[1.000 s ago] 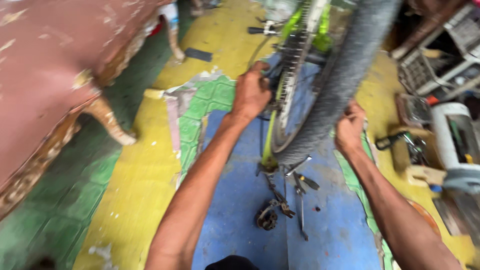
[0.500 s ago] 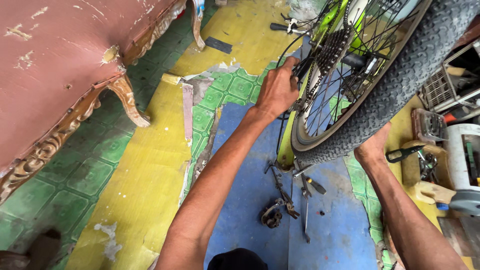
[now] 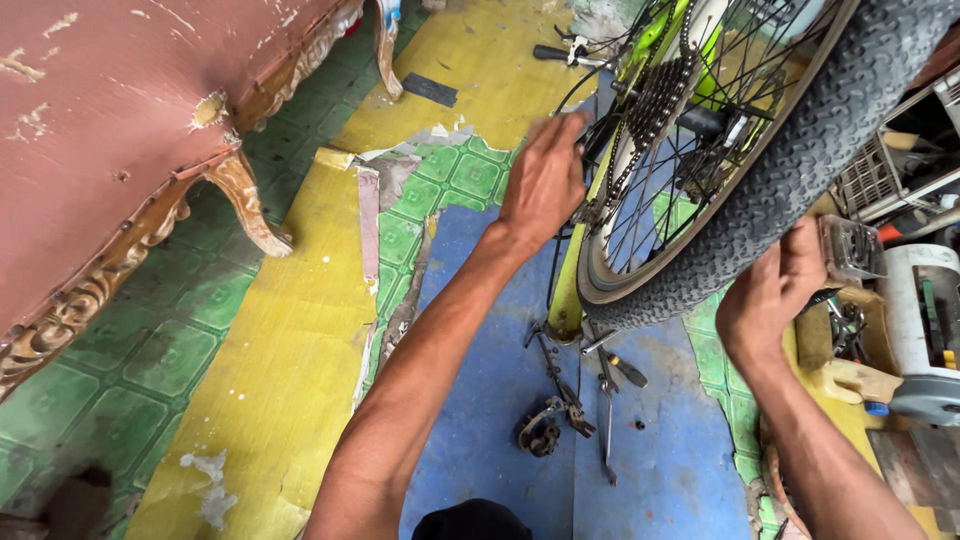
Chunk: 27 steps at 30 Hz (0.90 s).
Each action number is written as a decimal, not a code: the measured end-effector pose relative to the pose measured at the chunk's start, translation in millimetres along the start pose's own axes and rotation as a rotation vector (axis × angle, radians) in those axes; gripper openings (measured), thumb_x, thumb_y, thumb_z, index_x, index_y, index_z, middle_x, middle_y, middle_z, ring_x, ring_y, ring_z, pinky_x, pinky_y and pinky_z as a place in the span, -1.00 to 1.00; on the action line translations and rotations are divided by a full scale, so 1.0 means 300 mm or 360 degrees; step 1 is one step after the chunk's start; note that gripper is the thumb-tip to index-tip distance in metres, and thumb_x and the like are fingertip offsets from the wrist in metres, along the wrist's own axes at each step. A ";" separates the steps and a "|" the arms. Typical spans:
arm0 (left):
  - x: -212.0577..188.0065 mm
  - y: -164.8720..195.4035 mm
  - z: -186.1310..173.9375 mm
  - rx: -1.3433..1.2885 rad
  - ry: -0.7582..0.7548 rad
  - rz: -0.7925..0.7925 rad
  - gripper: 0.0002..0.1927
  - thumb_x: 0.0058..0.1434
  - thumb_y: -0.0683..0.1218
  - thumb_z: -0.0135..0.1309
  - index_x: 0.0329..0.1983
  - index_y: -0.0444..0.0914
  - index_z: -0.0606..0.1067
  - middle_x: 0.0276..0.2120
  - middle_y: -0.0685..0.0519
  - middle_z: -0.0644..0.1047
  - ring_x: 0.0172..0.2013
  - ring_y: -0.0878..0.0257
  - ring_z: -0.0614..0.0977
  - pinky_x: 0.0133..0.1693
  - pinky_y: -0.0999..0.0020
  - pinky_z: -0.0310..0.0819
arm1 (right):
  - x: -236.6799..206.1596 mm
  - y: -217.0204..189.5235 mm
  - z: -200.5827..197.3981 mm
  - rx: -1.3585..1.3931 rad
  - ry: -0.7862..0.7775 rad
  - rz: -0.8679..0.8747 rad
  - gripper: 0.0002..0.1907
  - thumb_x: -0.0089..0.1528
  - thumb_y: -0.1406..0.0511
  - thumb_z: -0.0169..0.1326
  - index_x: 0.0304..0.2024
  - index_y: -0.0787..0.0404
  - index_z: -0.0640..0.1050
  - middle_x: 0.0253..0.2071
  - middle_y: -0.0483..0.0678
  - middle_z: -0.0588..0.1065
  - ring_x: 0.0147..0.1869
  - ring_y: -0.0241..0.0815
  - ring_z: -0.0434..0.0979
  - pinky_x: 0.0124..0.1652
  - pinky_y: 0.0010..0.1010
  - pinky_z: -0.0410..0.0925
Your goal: The person adjusts the rear derailleur and chain on a bicycle using a wrench and hands. They rotate the wheel to test the chain movement and make fine adjustments to the derailleur cable and tension.
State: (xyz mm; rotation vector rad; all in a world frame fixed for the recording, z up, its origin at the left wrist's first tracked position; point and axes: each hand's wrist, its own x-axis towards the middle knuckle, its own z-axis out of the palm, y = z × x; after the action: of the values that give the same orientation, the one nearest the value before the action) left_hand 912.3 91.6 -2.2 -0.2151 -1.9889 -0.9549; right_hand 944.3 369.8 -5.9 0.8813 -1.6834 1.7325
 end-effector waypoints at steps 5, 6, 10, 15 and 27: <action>-0.107 0.011 0.002 -0.0374 0.0225 -0.0673 -0.33 0.24 -0.11 0.15 0.39 -0.31 0.21 0.27 -0.26 0.37 0.29 -0.09 0.39 0.29 -0.05 0.30 | -0.136 0.031 0.044 -0.0697 0.0238 -0.0078 -0.51 0.44 0.24 -0.13 0.27 0.49 0.21 0.25 0.08 0.17 0.21 -0.14 0.06 0.15 -0.33 -0.01; -0.131 0.012 0.008 -0.0617 0.0106 -0.1030 -0.29 0.28 -0.03 0.14 0.42 -0.26 0.14 0.28 -0.22 0.33 0.26 -0.07 0.39 0.23 -0.04 0.29 | -0.166 0.057 0.057 -0.0919 0.0190 -0.0206 -0.46 0.45 0.26 -0.20 0.34 0.54 0.09 0.46 0.20 0.11 0.45 -0.01 0.02 0.35 -0.20 -0.05; -0.276 0.024 0.047 -0.1016 0.0010 -0.1285 -0.45 0.49 0.14 0.06 0.38 -0.27 0.35 0.22 -0.12 0.47 0.20 0.11 0.48 0.19 0.09 0.36 | -0.289 0.150 0.142 -0.0048 0.0204 0.0846 -0.58 0.41 0.27 0.06 0.23 0.39 0.38 0.14 -0.02 0.44 0.20 -0.17 0.39 0.20 -0.35 0.32; -0.344 -0.023 0.097 -0.1561 -0.0089 -0.1140 -0.54 0.32 -0.05 0.16 0.27 -0.21 0.44 -0.05 0.03 0.59 -0.20 0.31 0.62 -0.21 0.37 0.57 | -0.285 0.153 0.168 -0.0411 0.0030 0.0726 -0.69 0.27 0.42 0.13 0.07 0.36 0.49 -0.04 -0.05 0.52 -0.03 -0.21 0.48 -0.02 -0.40 0.41; -0.345 -0.006 0.100 -0.1201 -0.0174 -0.1038 -0.96 0.46 -0.19 -0.03 -0.13 -0.26 0.37 -0.30 0.08 0.49 -0.30 0.37 0.54 -0.33 0.37 0.60 | -0.258 0.139 0.116 -0.0608 -0.0077 0.0632 -0.85 0.21 0.39 0.24 -0.22 0.36 0.58 -0.33 -0.11 0.59 -0.24 -0.38 0.51 -0.24 -0.46 0.42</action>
State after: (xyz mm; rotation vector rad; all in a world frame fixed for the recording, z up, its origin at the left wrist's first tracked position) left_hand 952.7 132.3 -93.3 -0.0187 -1.7220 -2.1375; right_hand 962.9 336.7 -92.7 0.4373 -2.2400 1.5475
